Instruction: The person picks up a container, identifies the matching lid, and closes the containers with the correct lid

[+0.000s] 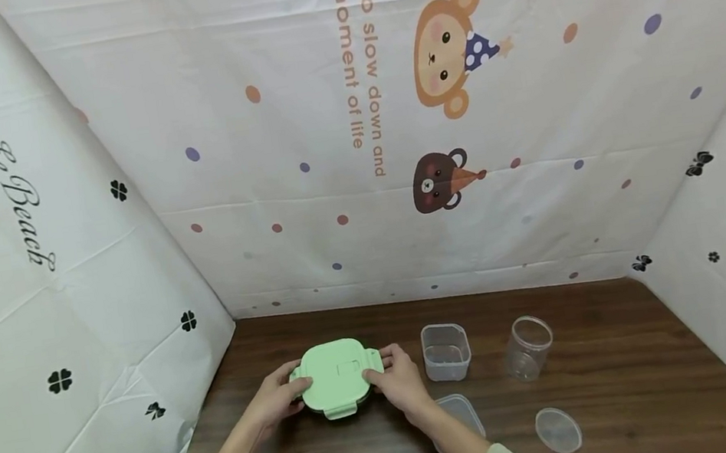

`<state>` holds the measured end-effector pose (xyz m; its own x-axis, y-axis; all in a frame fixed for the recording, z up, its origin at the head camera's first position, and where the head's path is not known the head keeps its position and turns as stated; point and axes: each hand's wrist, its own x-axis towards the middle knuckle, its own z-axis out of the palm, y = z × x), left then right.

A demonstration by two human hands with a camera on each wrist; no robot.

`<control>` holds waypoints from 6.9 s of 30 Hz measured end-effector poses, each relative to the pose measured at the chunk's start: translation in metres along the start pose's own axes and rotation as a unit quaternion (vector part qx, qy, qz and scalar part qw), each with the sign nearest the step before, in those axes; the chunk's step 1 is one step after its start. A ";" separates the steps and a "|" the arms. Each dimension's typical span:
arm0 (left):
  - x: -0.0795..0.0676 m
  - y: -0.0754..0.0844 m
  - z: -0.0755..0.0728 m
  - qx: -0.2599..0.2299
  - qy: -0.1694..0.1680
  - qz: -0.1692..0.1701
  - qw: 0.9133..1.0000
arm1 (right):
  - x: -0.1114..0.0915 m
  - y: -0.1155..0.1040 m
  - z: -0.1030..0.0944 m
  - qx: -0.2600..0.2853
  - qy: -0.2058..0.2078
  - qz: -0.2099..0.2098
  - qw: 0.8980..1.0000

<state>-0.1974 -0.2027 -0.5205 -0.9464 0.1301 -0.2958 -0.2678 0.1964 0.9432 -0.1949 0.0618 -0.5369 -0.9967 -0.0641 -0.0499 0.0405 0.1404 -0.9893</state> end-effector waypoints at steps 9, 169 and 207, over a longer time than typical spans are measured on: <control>0.006 -0.001 -0.003 -0.007 0.003 -0.004 1.000 | -0.007 0.001 0.005 -0.011 0.012 0.012 1.000; 0.021 -0.008 -0.001 0.097 0.086 0.042 0.991 | 0.021 0.010 -0.002 -0.038 -0.084 -0.012 0.996; -0.031 0.067 0.064 0.496 0.031 0.306 0.812 | -0.076 -0.061 -0.149 -0.372 -0.106 -0.258 0.885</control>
<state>-0.1743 -0.1310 -0.4577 -0.8627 0.4556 0.2195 0.5047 0.8036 0.3153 -0.1324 0.2058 -0.4520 -0.8299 -0.4823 0.2803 -0.5530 0.6456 -0.5266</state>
